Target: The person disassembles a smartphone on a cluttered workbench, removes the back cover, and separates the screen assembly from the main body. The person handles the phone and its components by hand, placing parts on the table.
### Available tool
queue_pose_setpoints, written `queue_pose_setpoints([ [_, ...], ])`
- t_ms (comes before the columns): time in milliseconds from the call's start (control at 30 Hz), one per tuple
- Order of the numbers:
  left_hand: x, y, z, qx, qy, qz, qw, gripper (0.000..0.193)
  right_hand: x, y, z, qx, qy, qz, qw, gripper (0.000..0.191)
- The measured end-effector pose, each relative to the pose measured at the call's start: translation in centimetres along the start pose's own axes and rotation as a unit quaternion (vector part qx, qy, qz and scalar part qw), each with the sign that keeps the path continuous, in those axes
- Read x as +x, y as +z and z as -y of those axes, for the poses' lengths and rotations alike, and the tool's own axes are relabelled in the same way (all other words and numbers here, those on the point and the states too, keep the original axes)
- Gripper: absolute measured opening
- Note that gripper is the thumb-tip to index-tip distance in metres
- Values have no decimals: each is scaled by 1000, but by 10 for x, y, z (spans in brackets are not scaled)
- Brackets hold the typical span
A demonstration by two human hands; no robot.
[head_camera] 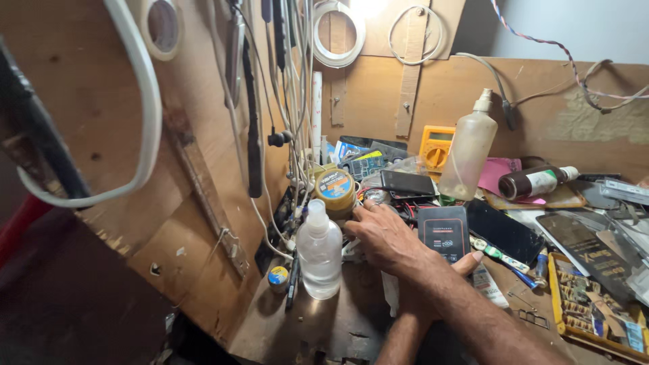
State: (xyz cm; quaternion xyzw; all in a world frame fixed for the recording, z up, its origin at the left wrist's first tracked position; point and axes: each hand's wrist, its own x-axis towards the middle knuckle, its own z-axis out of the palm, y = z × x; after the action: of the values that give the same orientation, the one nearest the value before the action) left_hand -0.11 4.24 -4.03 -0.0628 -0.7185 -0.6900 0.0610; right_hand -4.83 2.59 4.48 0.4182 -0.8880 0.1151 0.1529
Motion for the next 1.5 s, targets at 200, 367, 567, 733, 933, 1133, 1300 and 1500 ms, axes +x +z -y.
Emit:
queue_pose_setpoints([
  [200, -3, -4, -6, 39, 32, -30, 998, 59, -1, 5, -4, 8, 12, 42, 999, 9],
  [367, -3, -5, -11, 48, 29, -35, 998, 60, -5, 4, -6, 6, -2, 10, 1000, 23],
  [567, -5, -6, -7, 149, 32, -5, 988, 64, -4, -3, -8, 30, 27, 45, 998, 24],
  [733, -5, -8, -9, 126, 95, -52, 986, 60, -1, -14, -7, 110, 106, 106, 983, 29],
  [933, -7, -18, -22, 68, 92, -64, 991, 64, -5, -44, -8, 107, 183, 112, 971, 22],
  [1133, -9, -22, -48, 55, 61, -60, 995, 76, -73, -91, -30, 414, 303, -127, 849, 18],
  [1300, -12, -29, -82, 40, 36, -8, 999, 68, -148, -113, -53, 396, 441, -210, 777, 29],
  [1500, -3, -49, -118, 334, 199, 161, 907, 76, -191, -117, -54, 454, 462, -189, 738, 36],
])
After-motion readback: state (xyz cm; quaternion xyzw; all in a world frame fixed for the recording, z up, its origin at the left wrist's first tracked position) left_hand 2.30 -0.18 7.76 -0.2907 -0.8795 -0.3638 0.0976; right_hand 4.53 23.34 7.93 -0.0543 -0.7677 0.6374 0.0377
